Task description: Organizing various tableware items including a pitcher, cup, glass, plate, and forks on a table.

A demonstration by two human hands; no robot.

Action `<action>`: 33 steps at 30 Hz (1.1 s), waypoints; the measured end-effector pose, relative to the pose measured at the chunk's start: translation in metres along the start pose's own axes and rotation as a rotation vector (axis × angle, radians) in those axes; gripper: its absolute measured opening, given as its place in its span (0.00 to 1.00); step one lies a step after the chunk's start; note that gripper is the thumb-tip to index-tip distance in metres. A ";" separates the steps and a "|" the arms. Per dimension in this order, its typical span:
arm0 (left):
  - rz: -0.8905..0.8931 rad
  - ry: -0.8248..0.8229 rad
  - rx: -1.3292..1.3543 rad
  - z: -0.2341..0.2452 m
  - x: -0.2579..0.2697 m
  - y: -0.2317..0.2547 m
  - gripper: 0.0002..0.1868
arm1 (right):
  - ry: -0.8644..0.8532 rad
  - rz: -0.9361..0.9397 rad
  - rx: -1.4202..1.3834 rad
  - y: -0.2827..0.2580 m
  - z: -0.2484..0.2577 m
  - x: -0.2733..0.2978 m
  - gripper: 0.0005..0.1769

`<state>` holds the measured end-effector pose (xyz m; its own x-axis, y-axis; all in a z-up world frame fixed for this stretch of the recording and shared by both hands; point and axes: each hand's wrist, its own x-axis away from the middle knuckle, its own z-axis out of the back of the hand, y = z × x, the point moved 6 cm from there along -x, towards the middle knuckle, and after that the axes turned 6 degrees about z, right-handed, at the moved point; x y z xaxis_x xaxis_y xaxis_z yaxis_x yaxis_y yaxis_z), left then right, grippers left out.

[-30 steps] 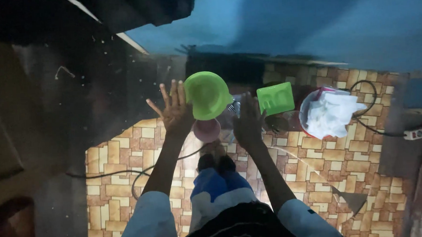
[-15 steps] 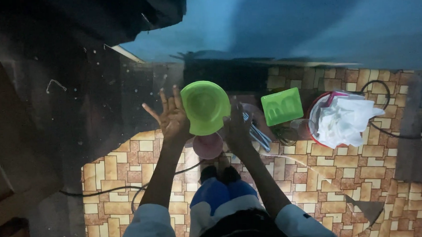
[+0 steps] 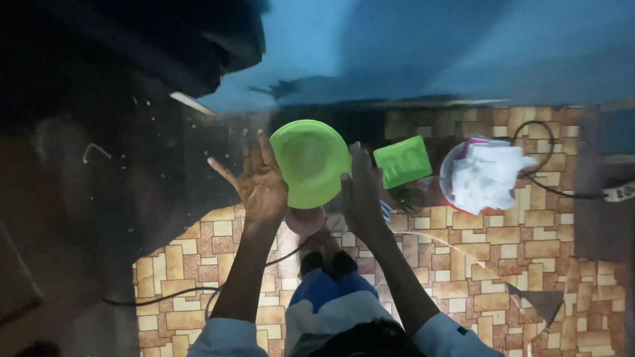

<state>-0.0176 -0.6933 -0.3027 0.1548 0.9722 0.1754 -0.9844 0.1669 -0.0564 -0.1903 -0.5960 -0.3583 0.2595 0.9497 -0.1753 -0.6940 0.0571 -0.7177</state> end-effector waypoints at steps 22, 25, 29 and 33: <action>-0.660 0.453 0.266 0.324 0.252 0.091 0.43 | 0.129 -0.532 0.272 -0.220 0.328 0.194 0.34; -0.829 0.548 0.333 0.330 0.283 0.105 0.40 | 0.294 -0.640 0.191 -0.249 0.353 0.234 0.34; -1.022 0.529 0.318 0.318 0.319 0.120 0.36 | 0.431 -0.808 0.030 -0.296 0.376 0.283 0.35; -1.142 0.567 0.194 0.322 0.376 0.139 0.35 | 0.535 -0.889 0.027 -0.307 0.380 0.353 0.35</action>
<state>-0.1236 -0.3572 0.0715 0.8794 0.2372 -0.4128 -0.2604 0.9655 0.0000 -0.1409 -0.1612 0.0557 0.9451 0.3003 0.1290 -0.1189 0.6836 -0.7201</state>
